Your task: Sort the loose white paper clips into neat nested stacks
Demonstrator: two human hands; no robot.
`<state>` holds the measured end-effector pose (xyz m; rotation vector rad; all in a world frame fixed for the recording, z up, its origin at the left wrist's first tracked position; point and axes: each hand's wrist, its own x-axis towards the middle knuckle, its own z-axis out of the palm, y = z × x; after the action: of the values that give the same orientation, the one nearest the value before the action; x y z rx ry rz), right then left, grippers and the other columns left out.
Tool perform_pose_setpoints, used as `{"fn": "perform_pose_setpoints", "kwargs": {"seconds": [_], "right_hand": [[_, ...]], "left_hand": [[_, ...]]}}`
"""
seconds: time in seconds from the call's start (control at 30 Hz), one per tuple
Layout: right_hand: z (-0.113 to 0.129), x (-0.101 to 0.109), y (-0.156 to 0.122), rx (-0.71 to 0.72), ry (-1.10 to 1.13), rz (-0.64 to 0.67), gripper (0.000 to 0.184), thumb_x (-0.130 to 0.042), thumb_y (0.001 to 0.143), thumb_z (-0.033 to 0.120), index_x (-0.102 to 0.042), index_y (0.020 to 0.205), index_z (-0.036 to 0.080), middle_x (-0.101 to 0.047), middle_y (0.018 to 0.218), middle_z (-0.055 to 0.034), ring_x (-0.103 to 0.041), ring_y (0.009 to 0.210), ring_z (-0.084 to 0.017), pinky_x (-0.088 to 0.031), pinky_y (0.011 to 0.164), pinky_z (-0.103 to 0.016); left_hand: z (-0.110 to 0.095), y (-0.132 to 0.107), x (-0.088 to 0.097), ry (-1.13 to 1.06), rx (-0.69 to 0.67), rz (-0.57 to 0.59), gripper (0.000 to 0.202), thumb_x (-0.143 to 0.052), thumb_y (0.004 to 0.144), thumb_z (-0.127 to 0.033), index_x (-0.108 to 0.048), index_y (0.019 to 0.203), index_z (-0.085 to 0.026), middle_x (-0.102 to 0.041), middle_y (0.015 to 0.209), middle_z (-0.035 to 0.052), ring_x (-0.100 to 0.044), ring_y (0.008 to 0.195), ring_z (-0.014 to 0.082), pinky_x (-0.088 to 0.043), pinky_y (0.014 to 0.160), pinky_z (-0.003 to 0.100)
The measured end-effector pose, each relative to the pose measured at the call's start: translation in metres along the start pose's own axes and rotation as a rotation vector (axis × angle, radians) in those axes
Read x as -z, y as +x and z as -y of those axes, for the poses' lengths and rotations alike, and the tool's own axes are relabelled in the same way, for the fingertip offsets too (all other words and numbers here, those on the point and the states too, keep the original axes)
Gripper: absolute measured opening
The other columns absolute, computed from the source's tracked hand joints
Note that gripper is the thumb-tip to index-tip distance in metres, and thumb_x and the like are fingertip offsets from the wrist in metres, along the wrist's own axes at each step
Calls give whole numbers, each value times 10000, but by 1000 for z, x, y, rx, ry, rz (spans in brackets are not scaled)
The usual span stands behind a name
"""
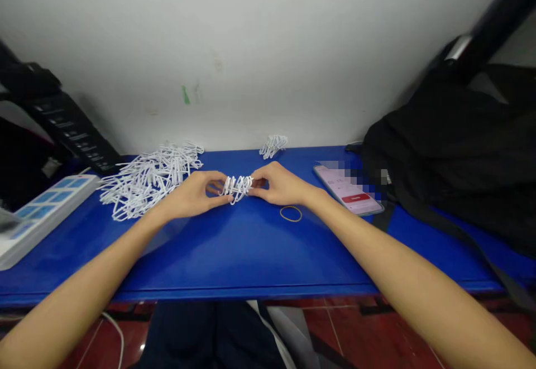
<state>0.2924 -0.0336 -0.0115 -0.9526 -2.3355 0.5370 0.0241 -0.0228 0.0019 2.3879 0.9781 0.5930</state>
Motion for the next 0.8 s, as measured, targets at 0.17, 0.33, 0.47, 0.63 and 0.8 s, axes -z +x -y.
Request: {"fn": "perform_pose_setpoints", "kwargs": {"seconds": [0.17,0.33,0.47,0.63,0.8], "right_hand": [[-1,1,0,6,-9,-10,241,-698,930,340,-739,792,147,-718,709,-23,-574,653,-155,-403,628,-268],[2,0,0,33,-10,-15,234,-696,933,324,-736,779,152,-722,710,-22,-575,643,-152,-388,617,-270],[2,-1,0,67,-21,-12,225,-702,932,306,-734,769,154,-714,706,-18,-582,638,-148,-388,623,-269],[2,2,0,89,-14,50,199,-671,950,277,-785,841,156,-765,794,-40,-633,688,-164,-414,667,-280],[-1,5,-1,75,-27,75,290,-632,988,340,-810,860,149,-739,732,-27,-588,638,-147,-380,630,-277]], "left_hand": [[-1,0,-4,-11,-10,0,327,-777,865,-418,-758,1097,-188,-797,1080,74,-755,972,246,-611,861,354],[-7,1,-16,-34,-11,-56,474,-813,843,-502,-727,1192,-192,-788,1117,67,-731,964,242,-583,831,352],[-6,3,-21,2,-17,-95,379,-780,869,-499,-725,1070,-182,-769,1010,56,-704,880,224,-555,775,338],[-3,3,-20,22,-50,-103,352,-763,875,-473,-706,1066,-183,-740,1006,56,-684,853,206,-545,735,321],[-3,3,-16,57,-66,-82,335,-749,891,-474,-716,1049,-181,-736,978,61,-677,858,213,-539,740,322]]}}
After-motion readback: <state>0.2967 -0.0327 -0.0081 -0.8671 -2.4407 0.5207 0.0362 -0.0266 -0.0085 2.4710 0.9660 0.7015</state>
